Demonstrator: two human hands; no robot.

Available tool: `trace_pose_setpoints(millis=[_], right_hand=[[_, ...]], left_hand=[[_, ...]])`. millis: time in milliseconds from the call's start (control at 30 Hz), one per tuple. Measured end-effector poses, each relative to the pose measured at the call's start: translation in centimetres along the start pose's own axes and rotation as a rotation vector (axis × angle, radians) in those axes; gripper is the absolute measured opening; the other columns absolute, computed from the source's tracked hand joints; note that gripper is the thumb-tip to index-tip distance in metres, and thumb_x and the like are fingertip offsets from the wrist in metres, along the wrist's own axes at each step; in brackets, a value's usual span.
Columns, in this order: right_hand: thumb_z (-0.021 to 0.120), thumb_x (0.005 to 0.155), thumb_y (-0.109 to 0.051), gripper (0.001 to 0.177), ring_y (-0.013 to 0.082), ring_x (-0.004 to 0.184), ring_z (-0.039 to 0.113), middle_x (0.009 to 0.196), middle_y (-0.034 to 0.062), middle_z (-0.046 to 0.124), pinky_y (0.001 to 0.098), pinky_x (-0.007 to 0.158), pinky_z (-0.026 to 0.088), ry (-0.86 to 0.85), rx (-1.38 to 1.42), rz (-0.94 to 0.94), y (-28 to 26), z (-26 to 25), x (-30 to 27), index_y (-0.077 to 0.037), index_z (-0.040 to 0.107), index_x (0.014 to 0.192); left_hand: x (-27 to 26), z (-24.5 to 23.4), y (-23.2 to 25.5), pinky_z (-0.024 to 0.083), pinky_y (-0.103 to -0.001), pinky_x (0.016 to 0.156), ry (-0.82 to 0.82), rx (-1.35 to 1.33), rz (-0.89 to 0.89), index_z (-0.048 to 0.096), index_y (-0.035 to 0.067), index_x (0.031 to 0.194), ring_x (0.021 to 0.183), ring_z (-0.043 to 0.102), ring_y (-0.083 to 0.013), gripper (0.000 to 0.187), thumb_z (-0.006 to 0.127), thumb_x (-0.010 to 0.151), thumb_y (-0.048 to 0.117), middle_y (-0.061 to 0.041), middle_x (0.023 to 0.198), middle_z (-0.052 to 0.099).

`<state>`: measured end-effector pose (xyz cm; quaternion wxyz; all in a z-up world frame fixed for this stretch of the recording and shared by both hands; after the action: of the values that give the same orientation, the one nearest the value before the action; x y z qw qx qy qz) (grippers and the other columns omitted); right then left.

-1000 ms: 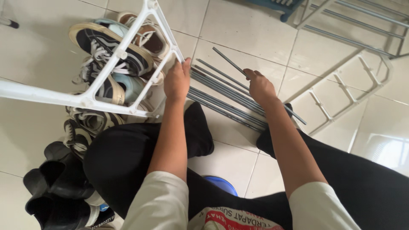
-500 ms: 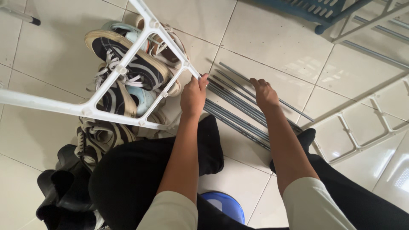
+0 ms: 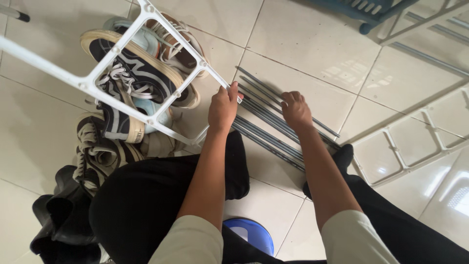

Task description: The person sits on the floor and assembles a white plastic shoe rack by inserting metal rods into the frame slots. They repeatedly pick up rods, align them with the frame, and push them into place, gradually building the rack structure.

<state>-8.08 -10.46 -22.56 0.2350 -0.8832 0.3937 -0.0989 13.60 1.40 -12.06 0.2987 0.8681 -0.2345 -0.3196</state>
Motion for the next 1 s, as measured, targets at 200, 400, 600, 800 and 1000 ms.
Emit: trace_pose_setpoints(millis=[200,400,600,800,1000], right_hand=[[0.061,0.098,-0.018,0.024,0.0354,0.103,0.066,0.122,0.0175,0.062,0.0447,0.087,0.055,-0.116,0.315,0.252,-2.0,-2.6,-4.3,-0.011,0.070,0.120],[0.057,0.107,-0.023,0.022,0.0378,0.104,0.064,0.113,0.0201,0.066,0.0450,0.091,0.052,0.089,0.365,0.198,-2.0,-5.6,-8.5,-0.008,0.071,0.117],[0.056,0.105,-0.029,0.034,0.0364,0.100,0.065,0.115,0.0222,0.066,0.0444,0.090,0.052,0.170,0.370,0.341,-0.2,-5.6,-13.2,-0.002,0.062,0.123],[0.049,0.109,-0.038,0.045,0.0341,0.108,0.064,0.120,0.0235,0.065,0.0420,0.095,0.051,0.183,0.401,0.287,-3.1,-9.9,-13.1,0.002,0.059,0.128],[0.051,0.103,-0.042,0.052,0.0298,0.109,0.065,0.122,0.0218,0.064,0.0399,0.094,0.052,0.172,0.576,0.192,-10.1,-17.9,-11.9,0.002,0.060,0.129]], left_hand=[[-1.7,0.6,0.6,0.058,-0.044,0.071,-0.099,0.106,-0.026,0.067,0.007,0.102,0.073,0.075,-0.0281,0.041,0.044,0.103,0.041,-0.003,0.078,0.078],[-3.9,0.0,2.1,0.058,-0.048,0.076,-0.015,0.245,0.156,0.071,0.006,0.094,0.081,0.074,-0.0366,0.045,0.053,0.100,0.046,-0.014,0.080,0.075],[-6.7,-3.4,5.3,0.057,-0.047,0.073,0.056,0.088,0.202,0.070,0.002,0.090,0.081,0.073,-0.0377,0.049,0.053,0.098,0.048,-0.018,0.081,0.074],[-11.0,-7.2,10.6,0.043,-0.029,0.048,-0.167,-0.692,0.510,0.070,0.002,0.097,0.051,0.053,-0.0137,0.046,0.048,0.104,0.043,-0.004,0.064,0.057],[-18.3,-9.1,12.4,0.025,-0.023,0.039,-0.729,-1.263,0.531,0.062,0.003,0.110,0.043,0.033,-0.0053,0.034,0.047,0.101,0.032,0.003,0.059,0.042]])
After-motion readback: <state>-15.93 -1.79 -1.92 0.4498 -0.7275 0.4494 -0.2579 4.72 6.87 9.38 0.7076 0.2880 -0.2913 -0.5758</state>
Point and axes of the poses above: each hand's wrist, its own x-axis towards the middle knuckle, its own z-axis out of the palm, y = z × x, the point moved 3 cm from there along x, towards the middle knuckle
